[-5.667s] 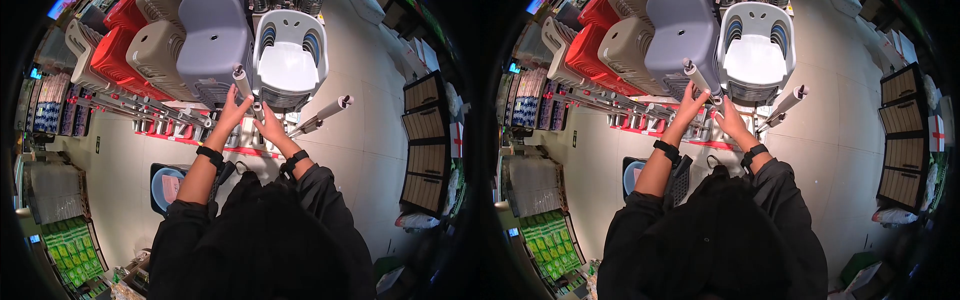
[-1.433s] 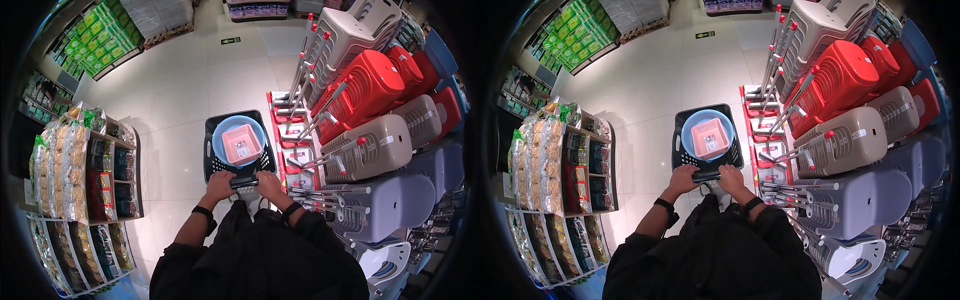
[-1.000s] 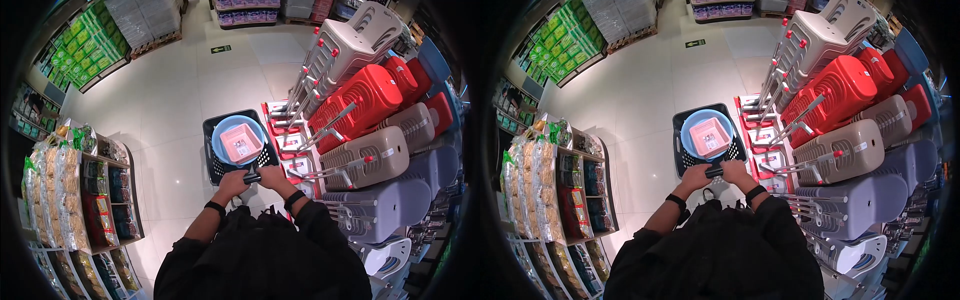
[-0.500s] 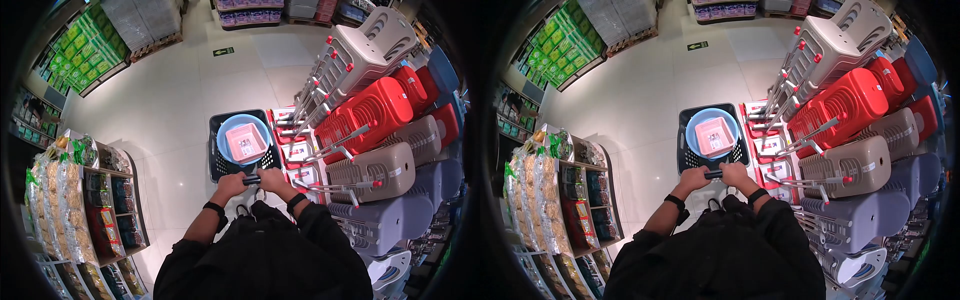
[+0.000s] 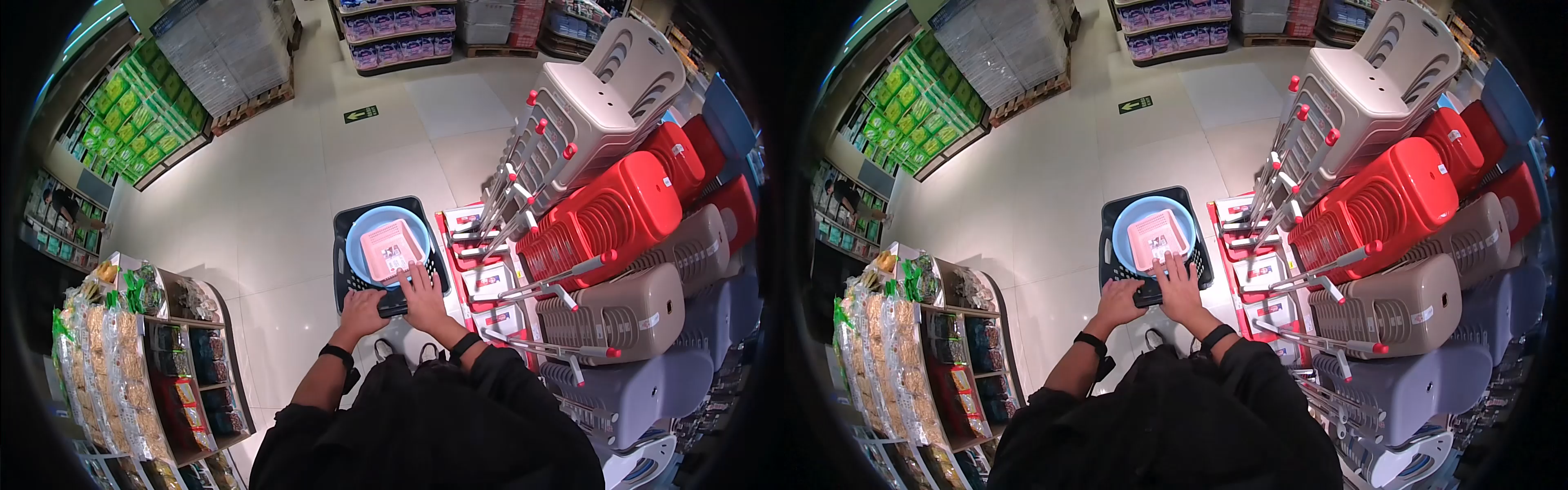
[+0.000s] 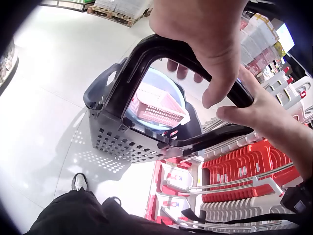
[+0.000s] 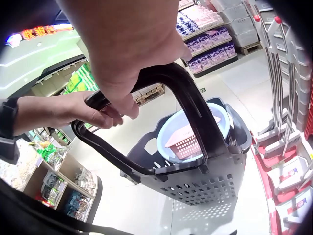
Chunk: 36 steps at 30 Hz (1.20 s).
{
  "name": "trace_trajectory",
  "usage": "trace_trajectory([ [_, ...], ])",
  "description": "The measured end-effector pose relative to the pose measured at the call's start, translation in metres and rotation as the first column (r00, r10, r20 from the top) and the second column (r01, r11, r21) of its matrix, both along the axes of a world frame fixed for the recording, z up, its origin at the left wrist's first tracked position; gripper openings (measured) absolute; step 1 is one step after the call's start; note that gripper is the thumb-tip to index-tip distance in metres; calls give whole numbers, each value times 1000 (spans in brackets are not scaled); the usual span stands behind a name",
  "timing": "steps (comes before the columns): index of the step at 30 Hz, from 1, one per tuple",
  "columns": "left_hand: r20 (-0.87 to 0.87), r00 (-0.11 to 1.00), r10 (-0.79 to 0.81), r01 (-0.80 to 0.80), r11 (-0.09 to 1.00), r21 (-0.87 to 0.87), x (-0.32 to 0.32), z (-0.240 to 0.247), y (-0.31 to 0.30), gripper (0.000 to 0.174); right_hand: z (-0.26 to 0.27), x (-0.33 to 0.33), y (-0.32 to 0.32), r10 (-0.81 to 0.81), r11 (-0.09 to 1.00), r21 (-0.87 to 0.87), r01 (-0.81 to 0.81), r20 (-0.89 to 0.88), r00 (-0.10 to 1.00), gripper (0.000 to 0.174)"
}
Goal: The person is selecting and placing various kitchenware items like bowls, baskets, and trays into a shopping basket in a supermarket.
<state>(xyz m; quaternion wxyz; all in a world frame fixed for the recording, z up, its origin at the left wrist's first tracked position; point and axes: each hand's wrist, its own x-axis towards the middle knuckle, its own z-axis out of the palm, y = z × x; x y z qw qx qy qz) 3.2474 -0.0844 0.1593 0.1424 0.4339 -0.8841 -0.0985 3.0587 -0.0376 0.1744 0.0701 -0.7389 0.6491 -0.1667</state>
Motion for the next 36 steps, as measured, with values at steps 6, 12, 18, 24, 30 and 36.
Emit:
trace_trajectory([
  [6, -22, 1000, -22, 26, 972, 235, -9, 2, -46, 53, -28, -15, -44, 16, 993, 112, -23, 68, 998, 77],
  [12, 240, 970, -25, -117, 821, 558, -19, 10, -96, 43, -7, -13, -83, -89, 995, -45, 87, -44, 995, 60],
  [18, 233, 970, -75, -69, 829, 555, -27, 11, -145, 43, -13, -15, -129, -157, 985, 62, 162, -80, 984, 56],
  [24, 224, 968, -112, -36, 822, 568, -28, 18, -179, 46, -20, -17, -161, -177, 941, 283, 185, -53, 983, 39],
  [30, 190, 979, -76, -37, 847, 531, -29, 21, -205, 40, -10, -19, -188, -158, 893, 427, 142, 3, 987, 45],
  [36, 153, 987, -43, -35, 882, 470, -29, 14, -233, 44, -8, -24, -220, -117, 910, 406, 86, 52, 992, 33],
])
